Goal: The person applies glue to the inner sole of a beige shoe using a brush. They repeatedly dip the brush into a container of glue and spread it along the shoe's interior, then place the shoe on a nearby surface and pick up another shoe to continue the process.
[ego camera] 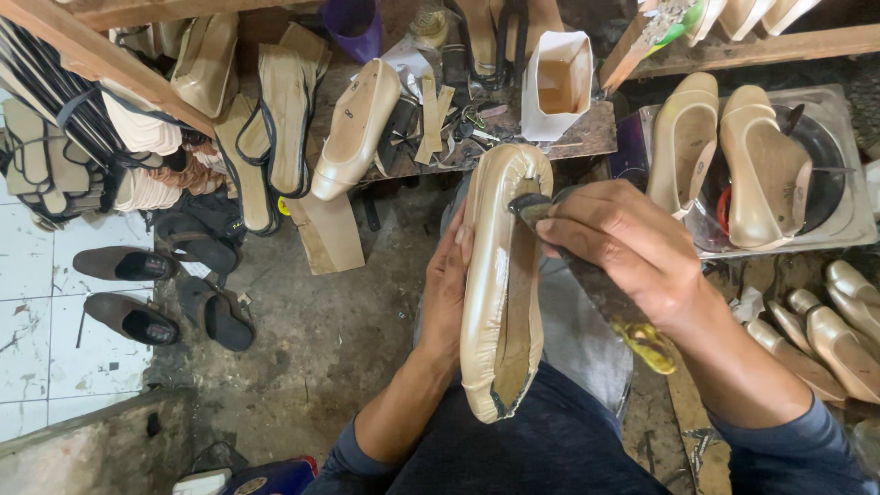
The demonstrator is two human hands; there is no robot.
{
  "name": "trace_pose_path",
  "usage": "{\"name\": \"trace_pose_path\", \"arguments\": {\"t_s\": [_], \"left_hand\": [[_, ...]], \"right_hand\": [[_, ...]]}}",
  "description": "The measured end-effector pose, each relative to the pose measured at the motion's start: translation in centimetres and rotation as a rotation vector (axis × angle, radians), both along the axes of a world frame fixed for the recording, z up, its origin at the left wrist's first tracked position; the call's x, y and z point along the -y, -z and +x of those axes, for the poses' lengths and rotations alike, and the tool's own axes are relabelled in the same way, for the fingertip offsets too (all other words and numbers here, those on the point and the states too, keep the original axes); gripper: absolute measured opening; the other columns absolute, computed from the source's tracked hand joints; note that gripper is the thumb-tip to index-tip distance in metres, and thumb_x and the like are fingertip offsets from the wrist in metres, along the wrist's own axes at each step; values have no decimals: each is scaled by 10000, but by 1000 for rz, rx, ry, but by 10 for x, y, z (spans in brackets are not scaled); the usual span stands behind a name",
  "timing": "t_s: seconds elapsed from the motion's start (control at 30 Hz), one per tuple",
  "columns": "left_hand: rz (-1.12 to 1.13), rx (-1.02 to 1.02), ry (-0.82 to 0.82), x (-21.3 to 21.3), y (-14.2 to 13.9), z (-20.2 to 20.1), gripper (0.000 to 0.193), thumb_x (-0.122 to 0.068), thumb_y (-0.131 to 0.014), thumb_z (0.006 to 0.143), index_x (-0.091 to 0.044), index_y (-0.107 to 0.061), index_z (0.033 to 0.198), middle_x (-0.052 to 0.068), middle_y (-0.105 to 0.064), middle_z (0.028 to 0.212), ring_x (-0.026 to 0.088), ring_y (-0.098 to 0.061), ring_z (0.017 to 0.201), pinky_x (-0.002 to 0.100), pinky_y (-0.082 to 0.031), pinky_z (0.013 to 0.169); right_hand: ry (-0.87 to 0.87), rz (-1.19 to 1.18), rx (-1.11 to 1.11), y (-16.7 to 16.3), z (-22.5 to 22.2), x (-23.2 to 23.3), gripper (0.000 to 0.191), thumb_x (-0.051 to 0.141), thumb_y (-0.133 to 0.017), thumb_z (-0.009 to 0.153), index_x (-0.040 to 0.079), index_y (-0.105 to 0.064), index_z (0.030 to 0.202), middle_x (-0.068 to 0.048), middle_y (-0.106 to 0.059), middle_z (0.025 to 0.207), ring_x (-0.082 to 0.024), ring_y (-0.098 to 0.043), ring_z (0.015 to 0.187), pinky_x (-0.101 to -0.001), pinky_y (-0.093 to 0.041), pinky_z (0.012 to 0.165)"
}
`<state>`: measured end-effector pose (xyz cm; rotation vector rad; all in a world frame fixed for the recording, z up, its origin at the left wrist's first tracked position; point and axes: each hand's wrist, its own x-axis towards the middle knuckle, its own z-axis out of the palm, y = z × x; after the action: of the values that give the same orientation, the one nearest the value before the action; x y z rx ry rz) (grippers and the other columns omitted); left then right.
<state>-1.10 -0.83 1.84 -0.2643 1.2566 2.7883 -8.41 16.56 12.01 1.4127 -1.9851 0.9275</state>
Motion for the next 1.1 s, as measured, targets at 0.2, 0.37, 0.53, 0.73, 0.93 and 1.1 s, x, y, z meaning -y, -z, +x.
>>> {"name": "trace_pose_path", "arguments": {"t_s": [0.2, 0.37, 0.53, 0.73, 0.93, 1.1], "left_hand": [[90, -39, -29, -3, 3, 0, 695, -421, -530, 1075, -45, -350, 1631, 138, -578, 1471, 204, -627, 1261, 355, -566, 1050], [33, -12, 2, -1, -3, 1, 708, -452, -514, 1048, -76, -333, 1620, 134, -594, 1420, 224, -645, 1190, 379, -602, 942], [108, -80, 36, 1, -11, -2, 704, -452, -514, 1063, -95, -301, 1632, 182, -612, 1353, 271, -683, 1047, 390, -621, 866], [108, -18, 36, 0, -12, -2, 650, -431, -495, 1067, -112, -347, 1614, 188, -627, 1291, 275, -682, 976, 380, -623, 827], [133, 16, -22, 0, -2, -3, 627, -399, -505, 1080, -97, -382, 1615, 113, -613, 1391, 195, -651, 1165, 343, -598, 958], [130, 8, -58, -2, 6, -6, 609, -382, -514, 1080, -76, -404, 1596, 85, -596, 1421, 172, -622, 1189, 343, -546, 997]], "right_hand": [[-22, 23, 8, -1, 0, 0, 315, 12, -772, 765, -127, -675, 1030, -206, -666, 969, -368, -696, 919, -442, -587, 785], [30, 29, -11, 3, -2, -1, 272, 41, -753, 874, -131, -669, 1068, -210, -668, 1023, -375, -696, 972, -442, -597, 817], [-127, 37, 7, 6, -2, -3, 339, 78, -712, 770, -141, -675, 1027, -207, -671, 995, -361, -691, 925, -447, -592, 773], [-56, 30, -37, 17, 0, -2, 272, 56, -767, 847, -101, -684, 1053, -189, -682, 1015, -335, -700, 950, -418, -613, 788], [-87, 25, 8, 29, 2, -6, 298, 85, -766, 865, -111, -677, 1071, -172, -666, 1010, -327, -700, 935, -433, -606, 793], [-145, 58, 23, 25, 7, -9, 304, 72, -714, 843, -119, -670, 1074, -196, -670, 1020, -353, -703, 943, -463, -605, 815]]}}
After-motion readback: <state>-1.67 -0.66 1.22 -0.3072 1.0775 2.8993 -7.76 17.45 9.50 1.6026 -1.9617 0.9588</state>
